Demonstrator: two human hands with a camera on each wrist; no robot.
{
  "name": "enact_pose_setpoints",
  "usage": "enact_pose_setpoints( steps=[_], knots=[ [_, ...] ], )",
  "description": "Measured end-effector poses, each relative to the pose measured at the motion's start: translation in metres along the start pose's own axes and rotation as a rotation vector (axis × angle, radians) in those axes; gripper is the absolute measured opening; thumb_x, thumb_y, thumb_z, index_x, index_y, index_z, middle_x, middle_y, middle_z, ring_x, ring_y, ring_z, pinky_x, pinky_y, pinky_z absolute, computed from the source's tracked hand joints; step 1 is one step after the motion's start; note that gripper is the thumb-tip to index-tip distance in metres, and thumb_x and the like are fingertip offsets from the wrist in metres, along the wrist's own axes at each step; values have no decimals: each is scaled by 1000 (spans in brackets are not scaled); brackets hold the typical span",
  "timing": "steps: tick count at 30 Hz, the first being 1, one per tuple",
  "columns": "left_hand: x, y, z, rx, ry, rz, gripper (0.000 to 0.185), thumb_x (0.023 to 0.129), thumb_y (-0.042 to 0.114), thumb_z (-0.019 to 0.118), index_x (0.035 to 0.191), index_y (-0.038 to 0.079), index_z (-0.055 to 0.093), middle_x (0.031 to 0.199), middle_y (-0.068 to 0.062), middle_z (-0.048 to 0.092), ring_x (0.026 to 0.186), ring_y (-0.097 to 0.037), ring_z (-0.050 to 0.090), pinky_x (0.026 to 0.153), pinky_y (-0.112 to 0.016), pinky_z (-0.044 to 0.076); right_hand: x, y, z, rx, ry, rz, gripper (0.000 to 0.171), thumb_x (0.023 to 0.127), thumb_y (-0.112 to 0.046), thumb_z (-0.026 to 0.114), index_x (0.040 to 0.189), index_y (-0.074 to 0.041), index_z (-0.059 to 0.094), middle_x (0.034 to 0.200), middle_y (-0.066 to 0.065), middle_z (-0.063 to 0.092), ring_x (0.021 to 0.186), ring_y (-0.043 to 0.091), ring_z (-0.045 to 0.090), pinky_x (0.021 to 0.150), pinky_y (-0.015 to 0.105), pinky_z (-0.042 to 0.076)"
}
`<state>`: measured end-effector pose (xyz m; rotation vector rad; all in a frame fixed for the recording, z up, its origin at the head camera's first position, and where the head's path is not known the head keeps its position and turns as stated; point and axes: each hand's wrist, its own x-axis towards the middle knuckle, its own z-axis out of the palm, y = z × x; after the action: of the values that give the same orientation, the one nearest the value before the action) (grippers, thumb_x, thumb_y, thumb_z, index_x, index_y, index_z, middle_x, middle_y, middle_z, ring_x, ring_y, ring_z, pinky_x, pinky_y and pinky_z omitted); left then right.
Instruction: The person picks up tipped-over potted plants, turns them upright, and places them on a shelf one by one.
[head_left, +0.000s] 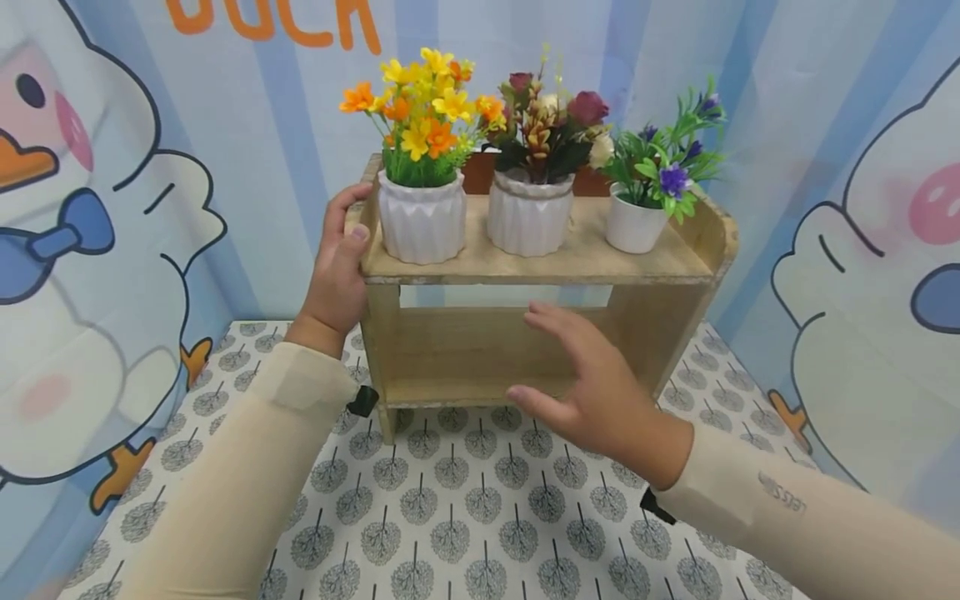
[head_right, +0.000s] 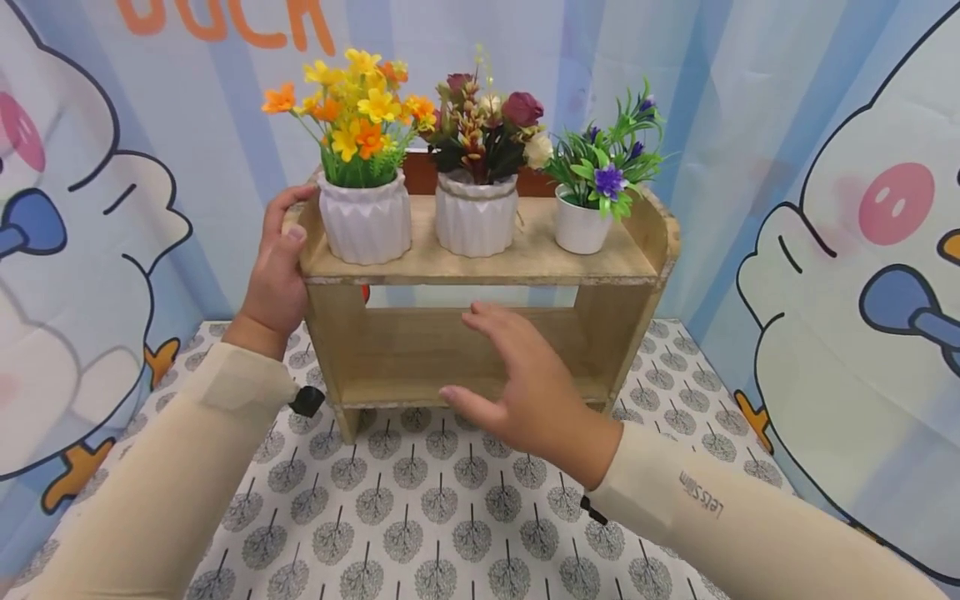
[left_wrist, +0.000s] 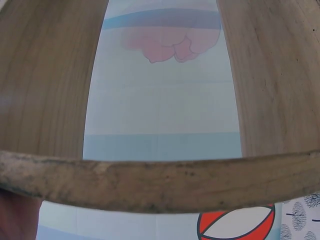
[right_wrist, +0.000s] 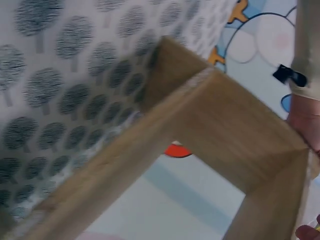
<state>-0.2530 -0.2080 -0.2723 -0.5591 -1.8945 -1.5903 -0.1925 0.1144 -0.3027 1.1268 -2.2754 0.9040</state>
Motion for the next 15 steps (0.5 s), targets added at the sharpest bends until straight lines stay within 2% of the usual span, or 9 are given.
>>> enact_pose_setpoints(
  steps=[7, 10, 15],
  knots=[
    [1, -2, 1, 12, 5, -12, 52, 106, 24, 33, 155, 8, 36, 163, -10, 32, 141, -20, 36, 119, -36, 27, -42, 24, -3, -90, -84, 54, 89, 83, -42, 86, 153, -2, 50, 165, 18, 41, 154, 41, 34, 120, 65, 28],
    [1, -1, 0, 16, 2, -19, 52, 106, 25, 33, 156, 9, 36, 163, -10, 31, 142, -20, 36, 120, -38, 26, -56, 31, -3, -136, -92, 44, 90, 83, -48, 83, 152, -1, 50, 164, 20, 42, 154, 44, 34, 119, 67, 28],
    [1, 0, -1, 23, -5, -23, 52, 107, 25, 34, 156, 10, 36, 164, -10, 31, 144, -21, 33, 121, -40, 23, -78, 40, 1, -193, -71, 4, 90, 89, -66, 71, 149, 0, 54, 159, 22, 47, 150, 47, 38, 117, 69, 30]
  ],
)
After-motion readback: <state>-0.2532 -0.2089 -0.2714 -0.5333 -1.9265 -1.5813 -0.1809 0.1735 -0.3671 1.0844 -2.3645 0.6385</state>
